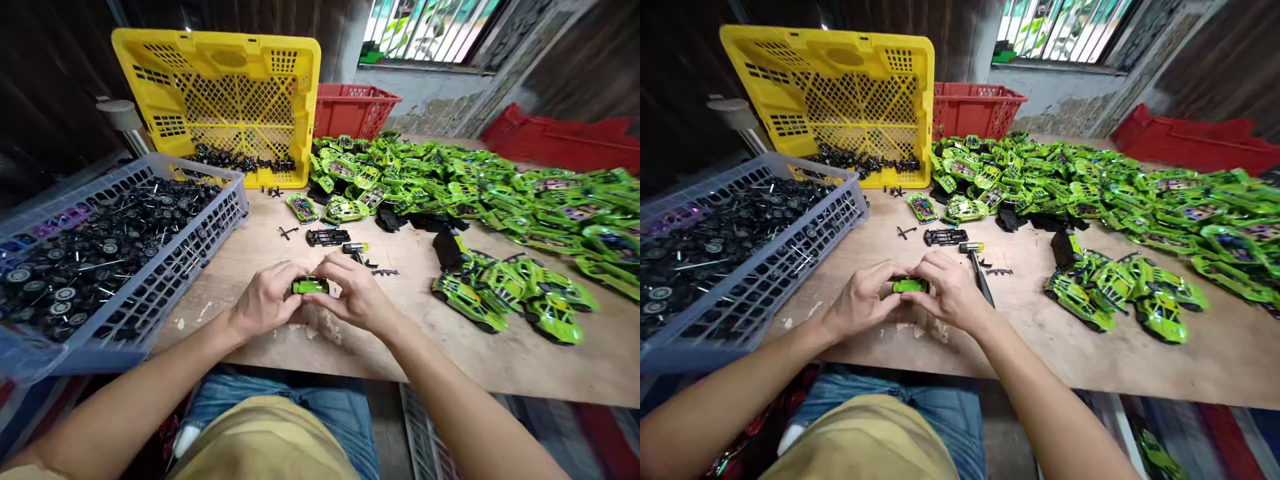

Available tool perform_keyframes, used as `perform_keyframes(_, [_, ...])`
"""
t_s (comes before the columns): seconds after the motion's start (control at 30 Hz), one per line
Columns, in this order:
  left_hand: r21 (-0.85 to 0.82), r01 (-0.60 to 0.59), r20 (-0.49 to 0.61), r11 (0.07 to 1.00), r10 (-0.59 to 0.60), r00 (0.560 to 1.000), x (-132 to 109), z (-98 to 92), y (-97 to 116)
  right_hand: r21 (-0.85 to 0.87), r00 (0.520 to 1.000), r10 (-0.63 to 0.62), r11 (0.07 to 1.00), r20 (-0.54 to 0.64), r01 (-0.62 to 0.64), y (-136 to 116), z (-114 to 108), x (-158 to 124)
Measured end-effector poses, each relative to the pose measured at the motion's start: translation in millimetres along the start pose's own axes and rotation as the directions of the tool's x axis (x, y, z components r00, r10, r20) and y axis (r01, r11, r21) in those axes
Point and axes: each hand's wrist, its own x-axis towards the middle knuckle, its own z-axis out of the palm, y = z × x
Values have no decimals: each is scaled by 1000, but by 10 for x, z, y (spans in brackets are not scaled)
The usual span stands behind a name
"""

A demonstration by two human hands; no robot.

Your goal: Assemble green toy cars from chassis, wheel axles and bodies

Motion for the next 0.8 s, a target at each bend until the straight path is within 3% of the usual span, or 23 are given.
perform_keyframes(0.07, [96, 2, 60, 995, -8, 998, 60, -73, 76, -12, 997, -41, 999, 65, 42, -52, -78, 93])
perform_keyframes(0.13, [163, 49, 83, 985, -63, 995, 103, -153, 97, -60, 998, 27, 998, 58, -24, -63, -135, 84])
perform_keyframes(0.2, [217, 135, 61, 967, -152, 987, 116, -231, 28, -119, 980, 192, 973, -49, -197, -1, -134, -65])
perform_keyframes(0.23, [214, 207, 36, 955, -219, 975, 111, -261, -39, -172, 937, 324, 924, -126, -343, 59, -105, -177])
perform_keyframes(0.27, [181, 299, 22, 937, -308, 951, 101, -281, -122, -238, 863, 463, 832, -202, -502, 133, -60, -297])
perform_keyframes(0.33, [25, 530, 77, 848, -530, 844, 73, -285, -307, -409, 698, 673, 581, -243, -703, 297, 50, -504])
perform_keyframes(0.37, [-82, 658, 173, 749, -639, 749, 61, -269, -394, -471, 634, 740, 487, -224, -735, 372, 93, -569])
perform_keyframes(0.43, [-234, 838, 354, 493, -760, 545, 49, -214, -529, -529, 560, 814, 410, -155, -743, 468, 107, -612])
perform_keyframes(0.47, [-277, 879, 411, 387, -779, 473, 48, -183, -572, -533, 544, 829, 406, -128, -742, 476, 74, -603])
perform_keyframes(0.53, [-331, 901, 448, 280, -794, 412, 51, -124, -618, -489, 572, 816, 466, -84, -737, 397, -42, -578])
perform_keyframes(0.67, [-358, 910, 490, 209, -788, 373, 47, -41, -625, -145, 710, 696, 696, -107, -704, -42, -135, -669])
perform_keyframes(0.73, [-360, 914, 501, 187, -788, 359, 40, -11, -622, -66, 724, 686, 721, -74, -690, -259, -38, -742])
perform_keyframes(0.8, [-367, 913, 490, 182, -796, 355, 36, 11, -619, -116, 706, 704, 710, 78, -695, -382, 70, -754])
